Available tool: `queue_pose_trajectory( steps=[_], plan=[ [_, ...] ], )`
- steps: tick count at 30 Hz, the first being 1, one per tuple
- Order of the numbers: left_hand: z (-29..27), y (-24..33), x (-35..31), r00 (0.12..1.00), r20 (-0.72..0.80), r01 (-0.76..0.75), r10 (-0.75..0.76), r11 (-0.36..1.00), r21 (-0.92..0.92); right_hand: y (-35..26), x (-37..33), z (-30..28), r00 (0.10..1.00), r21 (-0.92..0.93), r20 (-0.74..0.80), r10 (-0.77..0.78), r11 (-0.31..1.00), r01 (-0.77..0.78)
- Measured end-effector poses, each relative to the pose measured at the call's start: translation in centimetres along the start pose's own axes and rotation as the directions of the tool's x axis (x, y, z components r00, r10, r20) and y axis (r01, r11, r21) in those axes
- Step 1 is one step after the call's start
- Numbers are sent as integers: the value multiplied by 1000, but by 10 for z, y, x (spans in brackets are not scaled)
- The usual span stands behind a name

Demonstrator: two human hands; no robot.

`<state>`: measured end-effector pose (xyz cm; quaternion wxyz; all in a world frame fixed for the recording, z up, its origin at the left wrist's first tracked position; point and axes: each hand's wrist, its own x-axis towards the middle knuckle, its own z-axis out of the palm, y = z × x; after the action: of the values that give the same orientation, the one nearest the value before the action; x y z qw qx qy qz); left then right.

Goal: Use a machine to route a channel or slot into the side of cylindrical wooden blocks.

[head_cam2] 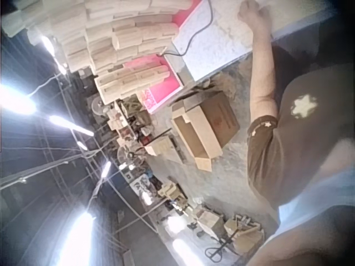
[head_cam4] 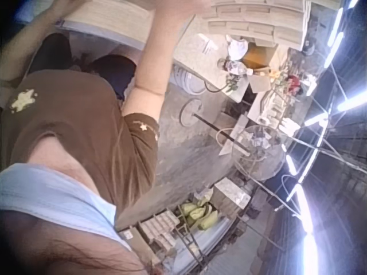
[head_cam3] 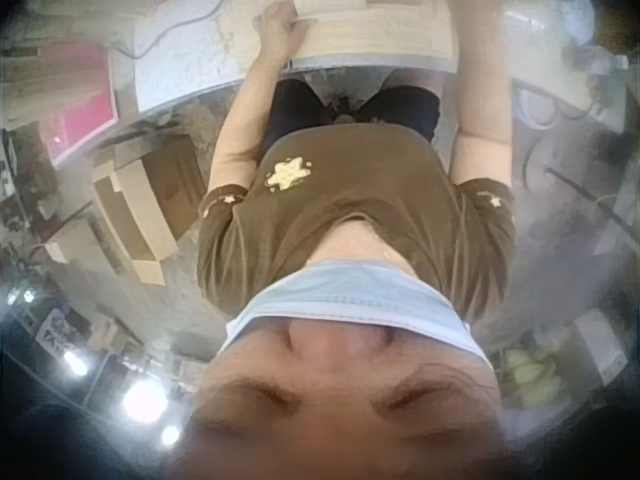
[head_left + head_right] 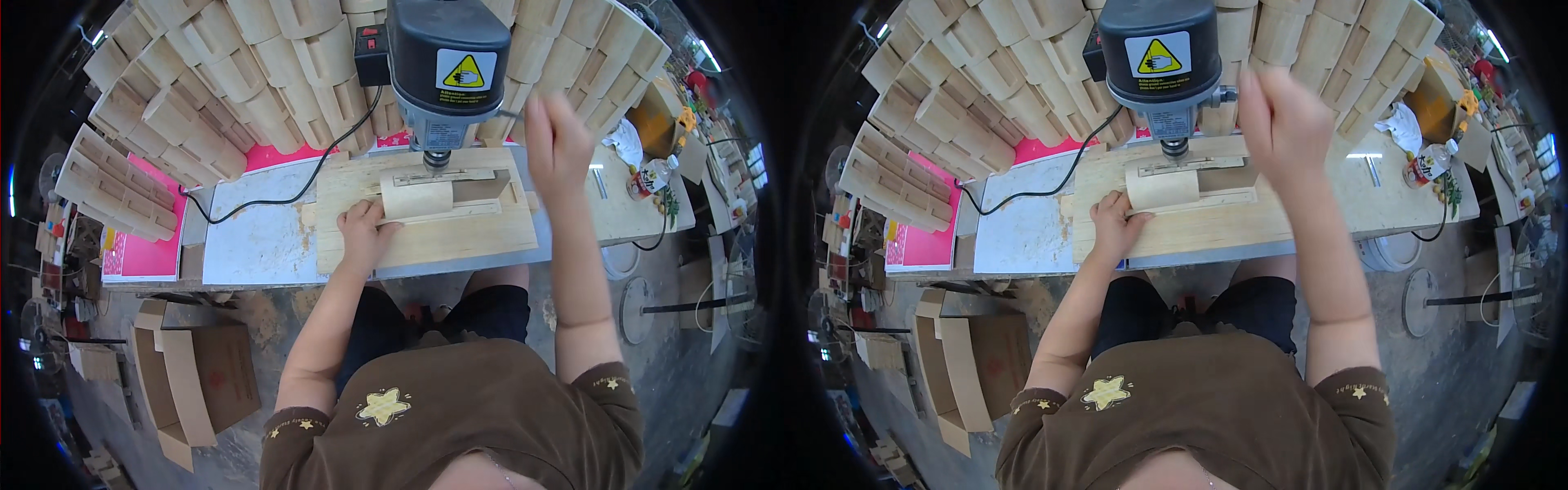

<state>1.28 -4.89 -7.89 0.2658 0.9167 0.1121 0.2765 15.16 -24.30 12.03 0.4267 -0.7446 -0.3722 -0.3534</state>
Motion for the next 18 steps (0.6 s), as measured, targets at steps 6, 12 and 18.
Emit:
queue_pose_trajectory(
  steps=[6, 12, 18],
  plan=[
    [26, 21, 10, 999, 34, -16, 15, 999, 40, 55, 91, 40, 977, -236, 169, 132, 967, -90],
    [23, 18, 7, 1000, -6, -9, 9, 1000, -4, 15, 65, 13, 981, -126, 180, 69, 991, -47],
    [22, 19, 6, 997, 75, 18, -22, 998, 57, -11, -22, -12, 985, -66, 166, 44, 997, -33]
  ],
)
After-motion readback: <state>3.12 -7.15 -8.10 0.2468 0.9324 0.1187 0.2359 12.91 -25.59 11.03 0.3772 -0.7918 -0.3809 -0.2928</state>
